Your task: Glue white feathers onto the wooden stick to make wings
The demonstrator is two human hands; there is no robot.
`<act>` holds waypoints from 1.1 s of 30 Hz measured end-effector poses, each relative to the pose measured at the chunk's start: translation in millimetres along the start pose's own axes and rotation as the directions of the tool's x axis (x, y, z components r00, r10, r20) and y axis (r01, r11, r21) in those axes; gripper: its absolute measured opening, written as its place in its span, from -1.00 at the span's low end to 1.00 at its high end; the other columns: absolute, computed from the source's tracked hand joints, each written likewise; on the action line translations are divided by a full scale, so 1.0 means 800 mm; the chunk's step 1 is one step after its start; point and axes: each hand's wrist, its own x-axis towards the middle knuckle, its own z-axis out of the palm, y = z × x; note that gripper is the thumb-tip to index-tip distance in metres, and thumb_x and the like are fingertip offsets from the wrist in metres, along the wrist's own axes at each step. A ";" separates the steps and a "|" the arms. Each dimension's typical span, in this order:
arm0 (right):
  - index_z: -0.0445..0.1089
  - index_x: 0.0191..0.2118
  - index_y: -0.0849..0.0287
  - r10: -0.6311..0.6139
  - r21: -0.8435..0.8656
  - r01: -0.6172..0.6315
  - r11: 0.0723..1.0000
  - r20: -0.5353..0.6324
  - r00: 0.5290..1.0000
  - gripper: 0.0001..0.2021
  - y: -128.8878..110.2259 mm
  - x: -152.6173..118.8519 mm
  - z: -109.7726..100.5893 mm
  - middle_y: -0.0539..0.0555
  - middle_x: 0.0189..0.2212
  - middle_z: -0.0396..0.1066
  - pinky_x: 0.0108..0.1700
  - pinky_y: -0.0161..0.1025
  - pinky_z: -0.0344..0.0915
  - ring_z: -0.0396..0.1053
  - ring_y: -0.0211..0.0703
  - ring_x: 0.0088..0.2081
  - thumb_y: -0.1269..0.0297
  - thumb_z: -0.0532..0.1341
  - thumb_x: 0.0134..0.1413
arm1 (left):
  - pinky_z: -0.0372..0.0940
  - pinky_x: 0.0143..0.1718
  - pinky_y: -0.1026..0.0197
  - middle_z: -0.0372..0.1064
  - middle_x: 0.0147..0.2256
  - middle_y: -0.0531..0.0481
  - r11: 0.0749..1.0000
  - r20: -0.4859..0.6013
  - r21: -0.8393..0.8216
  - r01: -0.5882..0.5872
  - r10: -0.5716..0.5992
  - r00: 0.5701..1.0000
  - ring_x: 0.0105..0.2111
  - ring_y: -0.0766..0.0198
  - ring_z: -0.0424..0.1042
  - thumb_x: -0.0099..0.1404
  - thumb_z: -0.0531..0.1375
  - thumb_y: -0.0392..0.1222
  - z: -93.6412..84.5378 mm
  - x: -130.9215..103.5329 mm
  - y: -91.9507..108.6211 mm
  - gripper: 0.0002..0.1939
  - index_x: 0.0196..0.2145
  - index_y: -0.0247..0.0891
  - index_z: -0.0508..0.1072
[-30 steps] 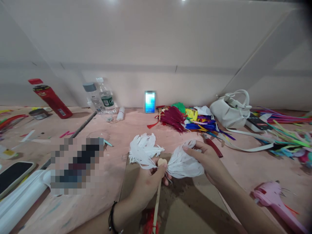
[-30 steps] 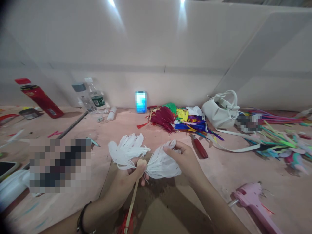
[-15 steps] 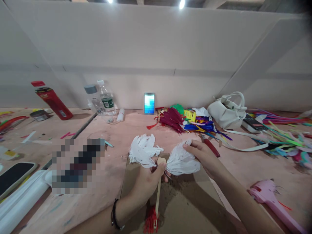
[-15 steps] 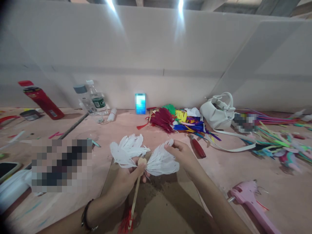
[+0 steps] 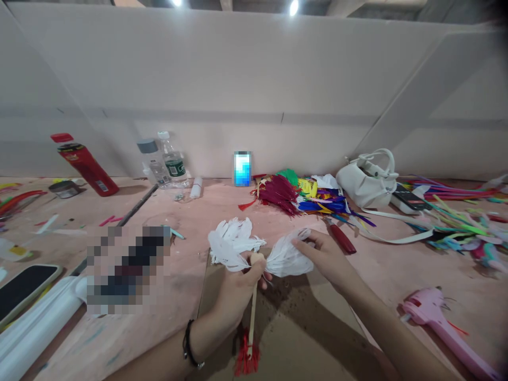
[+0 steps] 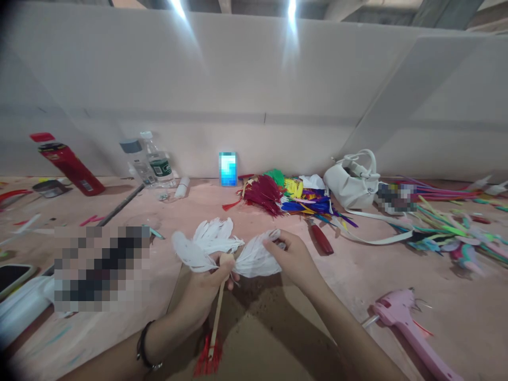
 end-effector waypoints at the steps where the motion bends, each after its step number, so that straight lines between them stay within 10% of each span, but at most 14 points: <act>1: 0.55 -0.35 0.15 -0.035 -0.041 0.034 0.999 -0.026 0.999 -0.75 0.000 -0.001 0.000 0.11 -0.37 0.57 -0.31 -0.15 0.35 0.45 0.00 -0.35 0.05 0.35 0.02 | 0.26 -0.45 0.31 0.41 -0.55 0.09 1.000 -0.002 -0.005 0.008 -0.008 1.000 -0.55 0.33 0.37 0.24 0.28 -0.11 0.001 -0.001 0.001 -0.76 -0.52 -0.23 0.39; 10: 0.47 -0.35 0.14 -0.365 -0.350 0.274 0.896 -0.229 0.902 -0.81 -0.017 -0.009 -0.009 0.07 -0.38 0.48 -0.25 -0.17 0.31 0.42 -0.05 -0.31 0.15 0.26 0.20 | 0.36 -0.28 0.21 0.53 -0.31 -0.03 0.996 0.018 0.028 0.081 -0.082 0.996 -0.34 0.17 0.49 0.26 0.26 -0.06 -0.004 0.002 -0.015 -0.81 -0.26 -0.23 0.51; 16: 0.47 -0.27 0.13 -0.681 -0.539 0.490 0.684 -0.234 0.694 -0.91 -0.029 -0.023 -0.004 0.08 -0.33 0.51 -0.19 -0.15 0.33 0.45 -0.07 -0.26 0.34 0.22 0.27 | 0.32 0.01 -0.05 0.50 -0.09 -0.17 0.836 0.098 0.517 -0.183 0.155 0.983 -0.06 -0.06 0.44 0.15 0.31 -0.16 -0.017 0.013 -0.034 -0.56 -0.01 -0.24 0.42; 20: 0.46 -0.17 0.11 -0.852 -0.635 0.627 0.451 -0.095 0.516 -0.83 -0.029 -0.037 0.007 0.09 -0.35 0.50 -0.21 -0.13 0.38 0.45 -0.08 -0.28 0.52 0.22 0.21 | 0.05 0.28 -0.17 0.18 0.25 -0.29 0.626 -0.001 0.682 -0.378 0.518 0.855 0.28 -0.14 0.11 0.17 0.35 -0.08 -0.021 0.013 -0.029 -0.21 0.28 -0.23 0.16; 23: 0.46 -0.01 0.17 -0.936 -0.661 0.732 0.167 0.127 0.328 -0.69 -0.022 -0.050 0.011 0.14 -0.36 0.52 -0.22 -0.08 0.44 0.45 -0.03 -0.28 0.56 0.22 0.15 | 0.12 0.22 -0.10 0.29 0.10 -0.23 0.625 -0.087 0.663 -0.412 0.611 0.787 0.18 -0.05 0.23 0.32 0.22 -0.10 -0.023 0.007 -0.010 -0.56 0.12 -0.22 0.31; 25: 0.44 0.06 0.27 -0.915 -0.641 0.766 0.043 0.283 0.288 -0.67 -0.017 -0.059 0.015 0.20 -0.31 0.56 -0.21 -0.04 0.48 0.47 0.01 -0.25 0.53 0.19 0.18 | 0.27 0.03 0.04 0.40 -0.18 -0.10 0.717 -0.036 0.555 -0.421 0.526 0.850 -0.08 0.07 0.39 0.41 0.06 -0.15 -0.023 0.001 0.006 -0.84 -0.18 -0.20 0.41; 27: 0.46 0.03 0.35 -0.869 -0.595 0.803 -0.029 0.412 0.274 -0.71 -0.015 -0.067 0.022 0.24 -0.28 0.58 -0.18 -0.03 0.49 0.49 0.03 -0.20 0.51 0.14 0.24 | 0.31 -0.19 0.14 0.41 -0.36 -0.05 0.822 0.108 0.408 -0.397 0.388 0.915 -0.29 0.14 0.40 0.45 -0.07 -0.16 -0.022 -0.003 0.020 -0.67 -0.34 -0.21 0.43; 33: 0.51 -0.16 0.35 -0.802 -0.422 0.905 -0.049 0.556 0.216 -0.82 -0.019 -0.079 0.058 0.13 -0.40 0.57 -0.38 -0.14 0.40 0.47 -0.06 -0.34 0.57 0.16 0.23 | 0.24 -0.36 0.26 0.41 -0.41 0.04 0.965 0.120 0.187 -0.184 0.164 0.979 -0.40 0.25 0.36 0.30 0.21 -0.09 -0.012 -0.001 0.023 -0.83 -0.30 -0.24 0.44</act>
